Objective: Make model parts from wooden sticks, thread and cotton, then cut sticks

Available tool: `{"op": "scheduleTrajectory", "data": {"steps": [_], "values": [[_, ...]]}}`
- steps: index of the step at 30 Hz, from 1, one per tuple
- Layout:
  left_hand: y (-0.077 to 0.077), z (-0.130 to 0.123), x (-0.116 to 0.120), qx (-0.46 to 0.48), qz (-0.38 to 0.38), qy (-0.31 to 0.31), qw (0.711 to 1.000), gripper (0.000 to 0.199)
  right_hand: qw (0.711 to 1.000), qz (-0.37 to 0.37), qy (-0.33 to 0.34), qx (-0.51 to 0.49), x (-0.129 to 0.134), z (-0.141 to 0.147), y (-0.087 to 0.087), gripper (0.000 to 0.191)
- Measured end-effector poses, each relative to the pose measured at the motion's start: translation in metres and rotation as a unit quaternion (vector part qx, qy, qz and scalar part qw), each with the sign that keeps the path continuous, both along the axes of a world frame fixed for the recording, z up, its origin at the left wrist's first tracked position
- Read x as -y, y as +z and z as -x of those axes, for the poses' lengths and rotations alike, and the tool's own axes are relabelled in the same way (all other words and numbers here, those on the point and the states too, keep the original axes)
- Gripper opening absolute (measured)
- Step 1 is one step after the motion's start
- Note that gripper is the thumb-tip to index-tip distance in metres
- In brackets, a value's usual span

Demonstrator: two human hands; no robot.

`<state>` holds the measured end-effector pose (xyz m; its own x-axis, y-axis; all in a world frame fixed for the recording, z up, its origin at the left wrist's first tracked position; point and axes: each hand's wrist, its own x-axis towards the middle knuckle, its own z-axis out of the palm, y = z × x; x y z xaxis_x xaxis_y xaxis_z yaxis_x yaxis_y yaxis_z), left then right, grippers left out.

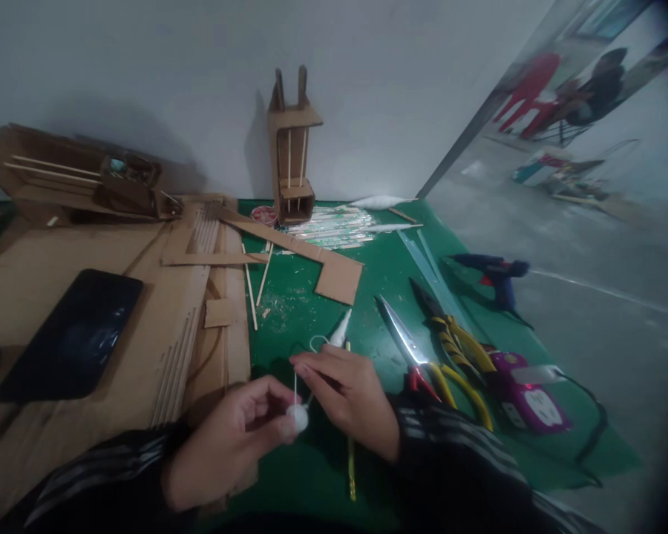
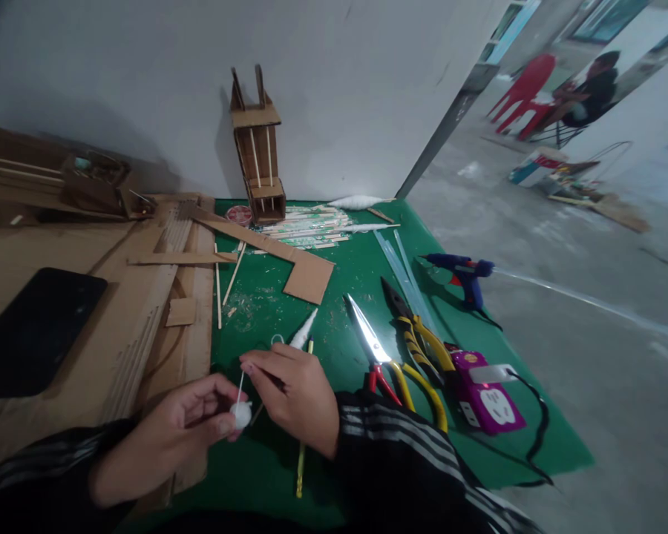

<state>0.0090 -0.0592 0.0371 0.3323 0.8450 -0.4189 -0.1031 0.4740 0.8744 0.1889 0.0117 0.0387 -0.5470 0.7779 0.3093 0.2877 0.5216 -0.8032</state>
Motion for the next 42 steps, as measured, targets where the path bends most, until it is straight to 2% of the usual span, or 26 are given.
{"op": "scheduleTrajectory", "data": {"steps": [3,6,11,13,17,24,30,33,38,42], "values": [[-0.001,0.001,0.003,0.016,-0.019,0.033,0.999,0.023,0.999,0.032,-0.012,0.009,0.0,0.001,0.0,0.018],[-0.002,0.003,0.005,0.012,-0.036,0.054,0.998,0.032,0.998,0.063,0.004,0.028,0.001,0.002,-0.001,0.022],[0.001,0.009,0.001,-0.065,-0.074,0.055,0.994,0.029,0.993,0.094,0.049,0.057,0.002,0.003,-0.006,0.024],[0.001,0.011,-0.001,-0.097,-0.097,0.076,0.988,0.029,0.991,0.089,0.066,0.075,0.004,0.002,-0.007,0.027],[-0.002,0.012,-0.003,-0.132,-0.091,0.111,0.981,0.031,0.989,0.06,0.101,0.089,0.005,0.0,-0.006,0.029],[-0.005,0.009,-0.005,-0.157,-0.076,0.116,0.978,0.037,0.981,-0.019,0.137,0.137,0.006,0.0,-0.01,0.022],[-0.004,0.005,-0.005,-0.166,-0.084,0.108,0.977,0.036,0.971,-0.081,0.166,0.154,0.008,0.001,-0.014,0.024],[-0.003,0.004,-0.005,-0.173,-0.09,0.097,0.976,0.031,0.968,-0.107,0.183,0.133,0.008,0.001,-0.009,0.025],[-0.007,0.002,-0.003,-0.134,-0.089,0.093,0.983,0.024,0.957,-0.163,0.211,0.116,0.009,0.0,-0.001,0.018],[-0.008,0.002,-0.002,-0.103,-0.09,0.055,0.989,0.018,0.955,-0.198,0.197,0.098,0.007,-0.003,0.003,0.016]]}}
